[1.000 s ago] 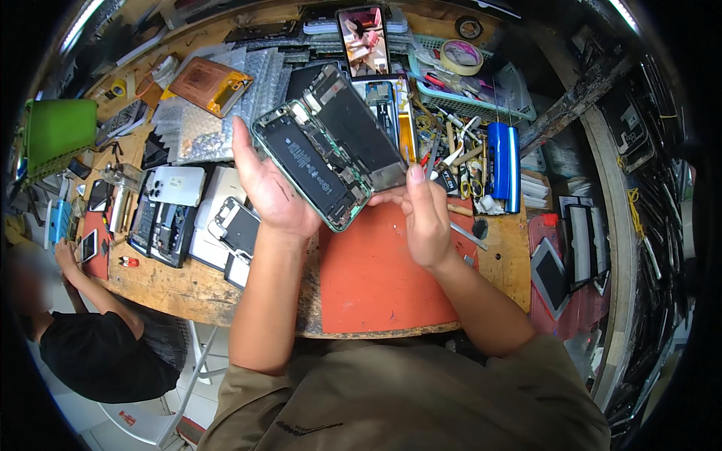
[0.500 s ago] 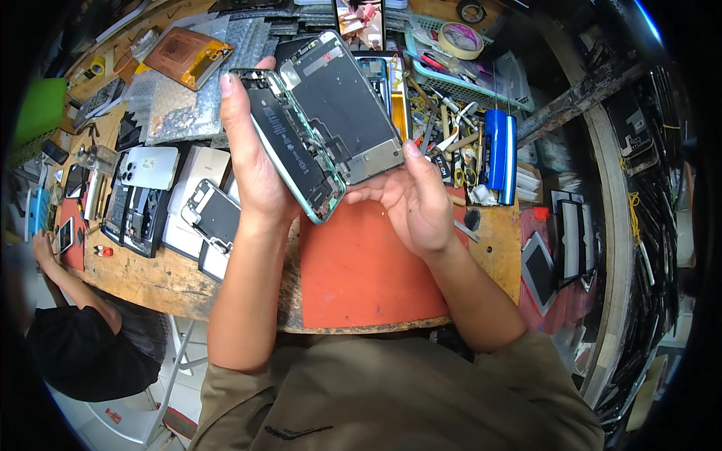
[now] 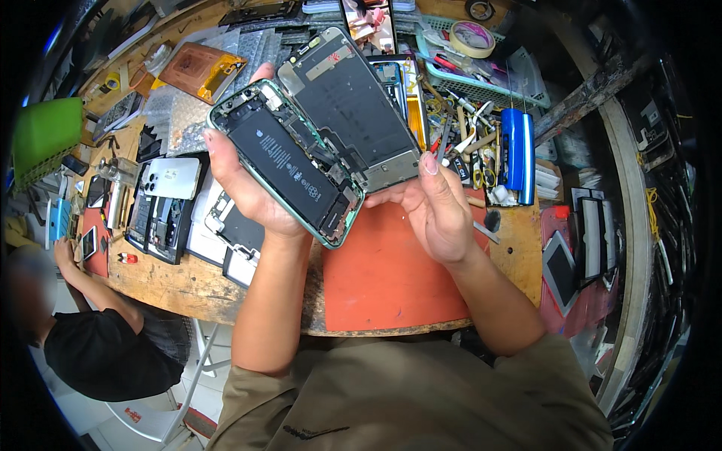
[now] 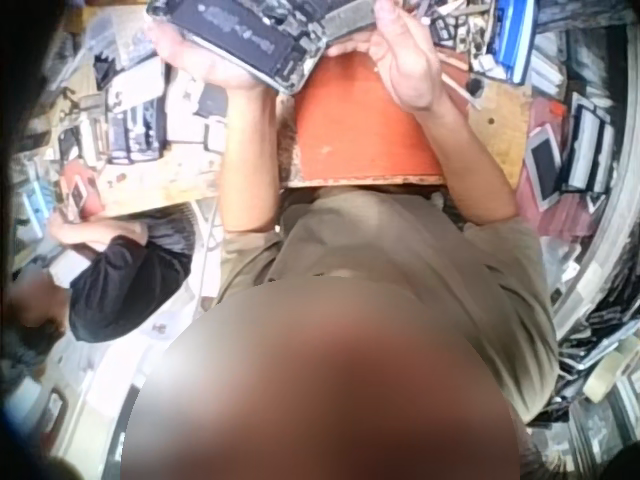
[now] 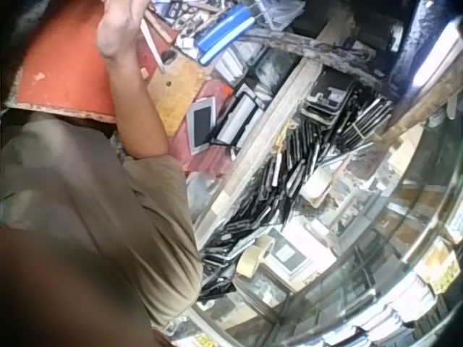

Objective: The person disassembles a smartphone, removes the screen, and reassembles it. They then test the device by turning it on and interacting with the touchscreen. The person handles multiple smartphones and tools on a cluttered workbench.

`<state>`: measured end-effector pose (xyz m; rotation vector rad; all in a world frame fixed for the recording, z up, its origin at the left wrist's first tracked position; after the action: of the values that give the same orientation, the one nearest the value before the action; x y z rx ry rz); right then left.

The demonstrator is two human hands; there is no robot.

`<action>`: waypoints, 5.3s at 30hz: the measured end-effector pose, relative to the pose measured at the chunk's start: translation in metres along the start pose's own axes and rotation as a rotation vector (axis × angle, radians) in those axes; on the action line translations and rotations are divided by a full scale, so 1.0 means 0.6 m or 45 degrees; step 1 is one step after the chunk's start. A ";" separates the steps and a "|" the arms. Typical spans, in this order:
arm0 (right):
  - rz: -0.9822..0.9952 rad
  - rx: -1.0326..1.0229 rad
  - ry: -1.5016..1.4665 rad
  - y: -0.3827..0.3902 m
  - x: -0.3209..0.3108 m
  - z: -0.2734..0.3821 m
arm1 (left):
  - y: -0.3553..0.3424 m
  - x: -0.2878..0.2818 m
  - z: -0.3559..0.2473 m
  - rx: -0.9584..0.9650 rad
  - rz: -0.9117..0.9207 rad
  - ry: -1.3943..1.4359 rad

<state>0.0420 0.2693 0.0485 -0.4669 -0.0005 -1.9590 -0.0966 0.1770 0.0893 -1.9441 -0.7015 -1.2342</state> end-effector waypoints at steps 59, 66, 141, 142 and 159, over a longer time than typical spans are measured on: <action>0.041 -0.486 1.223 0.024 0.045 0.031 | -0.003 -0.025 0.011 0.155 0.066 -0.577; 0.087 -0.378 1.116 0.024 0.041 0.013 | -0.003 -0.023 0.022 0.041 0.067 -0.565; -0.115 -0.487 1.481 0.013 0.035 0.020 | -0.002 -0.032 0.045 -0.160 -0.176 -0.265; -0.113 -0.515 1.489 0.014 0.036 0.021 | -0.001 -0.033 0.046 -0.172 -0.170 -0.247; -0.146 -0.560 1.616 0.017 0.029 0.020 | 0.008 -0.028 0.058 -0.134 0.077 -0.347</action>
<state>0.0491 0.2522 0.0632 0.5771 1.2287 -2.0516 -0.0812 0.2010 0.0626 -2.2308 -0.7188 -0.9975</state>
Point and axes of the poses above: each hand's wrist, its own y-axis away from the middle knuckle, its own x-axis out of the palm, z = x × y, the point moved 6 cm from there along -y, towards the middle knuckle, and after that the axes turned 12 degrees about y, right-handed, at the moved point
